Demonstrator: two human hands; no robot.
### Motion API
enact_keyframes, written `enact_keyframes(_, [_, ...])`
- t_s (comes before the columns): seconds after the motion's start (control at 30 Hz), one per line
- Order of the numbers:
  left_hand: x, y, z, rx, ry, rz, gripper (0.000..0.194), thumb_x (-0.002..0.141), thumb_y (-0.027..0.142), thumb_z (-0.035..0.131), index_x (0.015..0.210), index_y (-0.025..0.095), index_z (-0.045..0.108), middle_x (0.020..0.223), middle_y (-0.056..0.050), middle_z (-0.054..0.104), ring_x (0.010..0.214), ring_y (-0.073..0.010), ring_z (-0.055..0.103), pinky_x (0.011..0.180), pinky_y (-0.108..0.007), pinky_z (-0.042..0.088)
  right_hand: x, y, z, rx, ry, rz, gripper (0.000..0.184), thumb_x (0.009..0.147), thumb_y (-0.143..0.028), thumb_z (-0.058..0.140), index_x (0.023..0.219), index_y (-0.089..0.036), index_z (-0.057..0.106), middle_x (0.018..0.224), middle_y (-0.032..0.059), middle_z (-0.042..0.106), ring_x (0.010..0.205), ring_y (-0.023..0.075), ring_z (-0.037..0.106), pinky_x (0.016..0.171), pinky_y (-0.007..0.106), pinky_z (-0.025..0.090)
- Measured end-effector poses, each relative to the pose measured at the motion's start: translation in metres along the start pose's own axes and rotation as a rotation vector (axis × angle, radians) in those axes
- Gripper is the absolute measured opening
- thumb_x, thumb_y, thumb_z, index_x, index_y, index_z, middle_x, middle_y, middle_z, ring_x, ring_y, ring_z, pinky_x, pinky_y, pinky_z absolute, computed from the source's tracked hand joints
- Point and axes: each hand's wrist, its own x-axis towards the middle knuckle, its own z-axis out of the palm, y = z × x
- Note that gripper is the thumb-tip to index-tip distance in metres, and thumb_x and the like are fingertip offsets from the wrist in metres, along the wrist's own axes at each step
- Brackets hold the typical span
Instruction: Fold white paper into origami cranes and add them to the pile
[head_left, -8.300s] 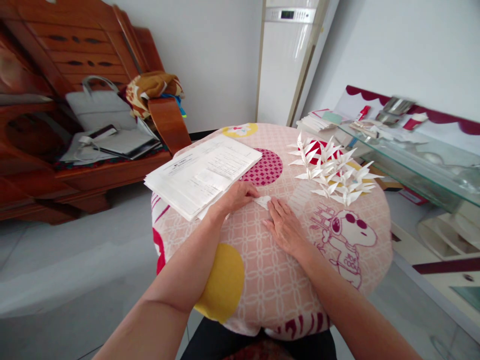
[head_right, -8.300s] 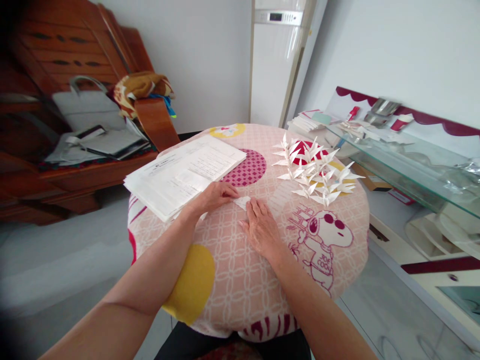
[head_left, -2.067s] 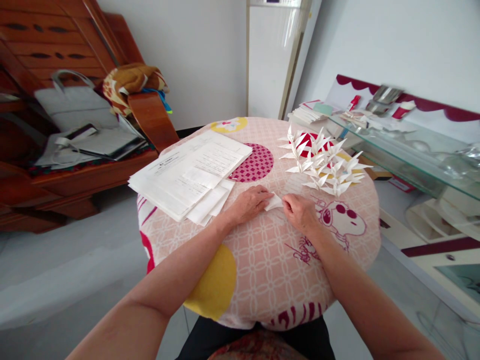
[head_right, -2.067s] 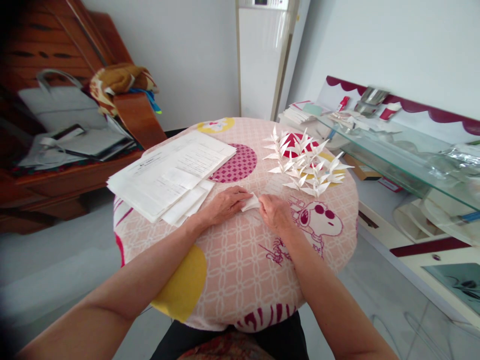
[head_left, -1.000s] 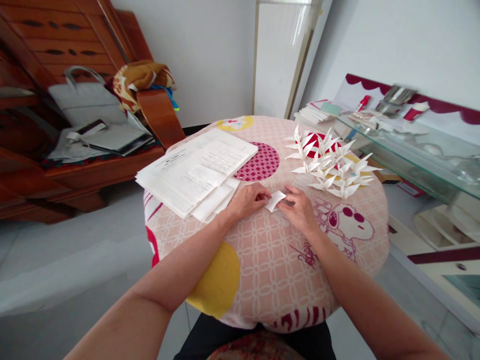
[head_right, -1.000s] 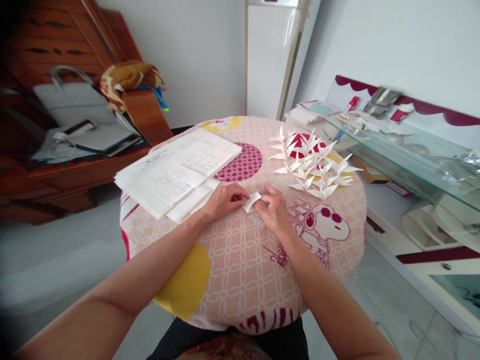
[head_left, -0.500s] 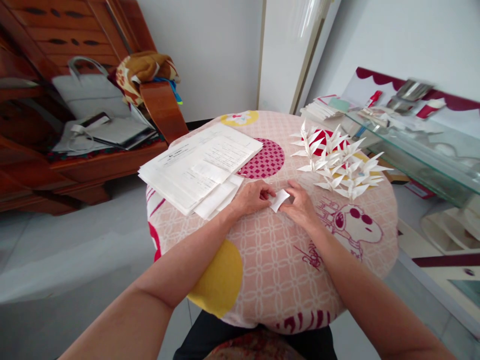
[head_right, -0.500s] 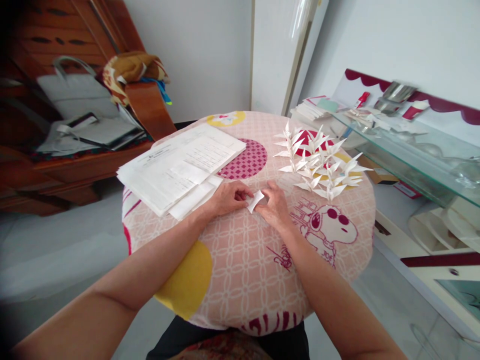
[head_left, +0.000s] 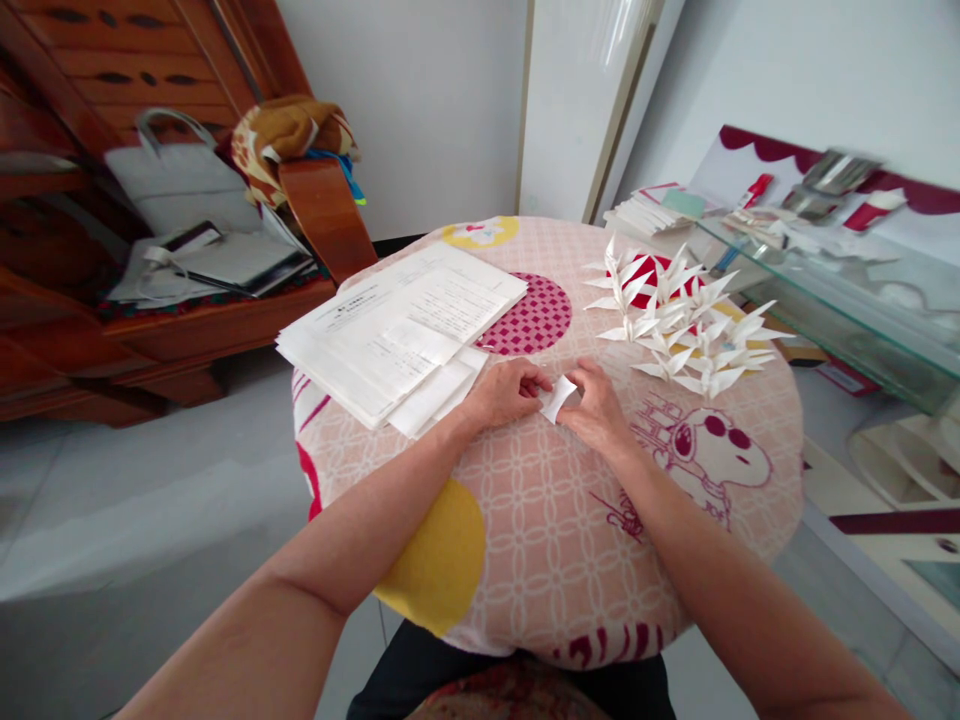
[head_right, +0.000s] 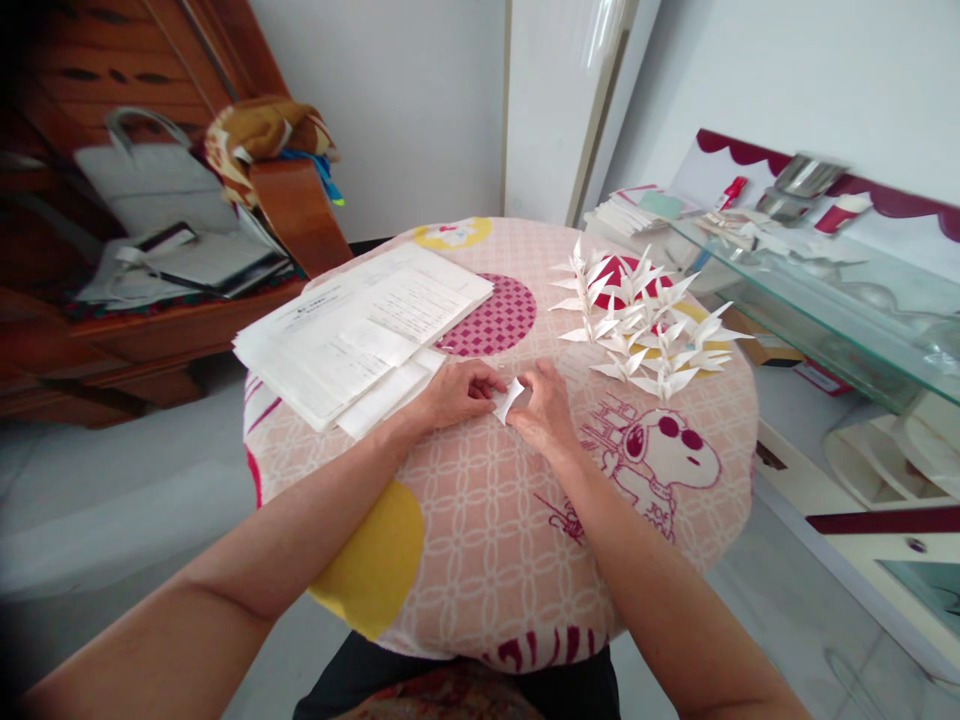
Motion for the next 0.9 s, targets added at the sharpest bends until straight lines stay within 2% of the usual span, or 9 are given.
enact_keyframes(0.2, [-0.0003, -0.0007, 0.0003, -0.046, -0.012, -0.006, 0.029, 0.066, 0.012, 0.066, 0.093, 0.014, 0.076, 0.081, -0.002, 0.071, 0.068, -0.0118, 0.065, 0.062, -0.019, 0.052, -0.0006, -0.0007, 0.0011, 0.014, 0.015, -0.009, 0.026, 0.056, -0.022, 0.077, 0.078, -0.02, 0.063, 0.133, 0.0127, 0.058, 0.124, 0.0333, 0.055, 0.107, 0.048, 0.041])
enact_keyframes(0.37, [-0.0016, 0.0039, -0.0013, -0.019, -0.007, -0.005, 0.028, 0.066, 0.011, 0.066, 0.093, 0.015, 0.076, 0.079, -0.001, 0.071, 0.065, -0.011, 0.063, 0.06, -0.019, 0.051, -0.0008, 0.0024, 0.0022, 0.031, 0.033, -0.012, 0.034, 0.055, -0.024, 0.082, 0.086, -0.019, 0.068, 0.138, 0.0149, 0.057, 0.128, 0.0362, 0.053, 0.109, 0.051, 0.04])
enact_keyframes(0.47, [-0.0019, 0.0046, -0.0013, -0.006, -0.004, -0.011, 0.028, 0.067, 0.012, 0.067, 0.093, 0.015, 0.076, 0.079, -0.001, 0.071, 0.066, -0.0112, 0.064, 0.061, -0.019, 0.051, -0.0008, 0.0039, 0.0018, 0.034, 0.034, -0.026, 0.032, 0.057, -0.025, 0.082, 0.086, -0.02, 0.07, 0.138, 0.014, 0.057, 0.13, 0.0363, 0.052, 0.109, 0.051, 0.039])
enact_keyframes(0.67, [-0.0024, 0.0053, -0.0004, 0.009, -0.003, 0.0, 0.029, 0.068, 0.01, 0.066, 0.094, 0.014, 0.076, 0.083, -0.002, 0.071, 0.067, -0.0106, 0.063, 0.062, -0.018, 0.05, 0.0005, 0.0033, 0.0021, 0.008, 0.023, -0.018, 0.039, 0.055, -0.023, 0.082, 0.093, -0.018, 0.071, 0.137, 0.016, 0.059, 0.127, 0.0372, 0.055, 0.109, 0.052, 0.041])
enact_keyframes(0.9, [-0.0028, 0.0052, -0.0022, 0.026, -0.016, 0.011, 0.029, 0.069, 0.016, 0.068, 0.097, 0.016, 0.077, 0.079, 0.0, 0.069, 0.067, -0.0113, 0.062, 0.061, -0.019, 0.049, -0.005, -0.001, -0.0009, 0.061, 0.054, -0.058, 0.018, 0.064, -0.025, 0.079, 0.081, -0.022, 0.073, 0.137, 0.0098, 0.06, 0.13, 0.0338, 0.053, 0.11, 0.051, 0.04])
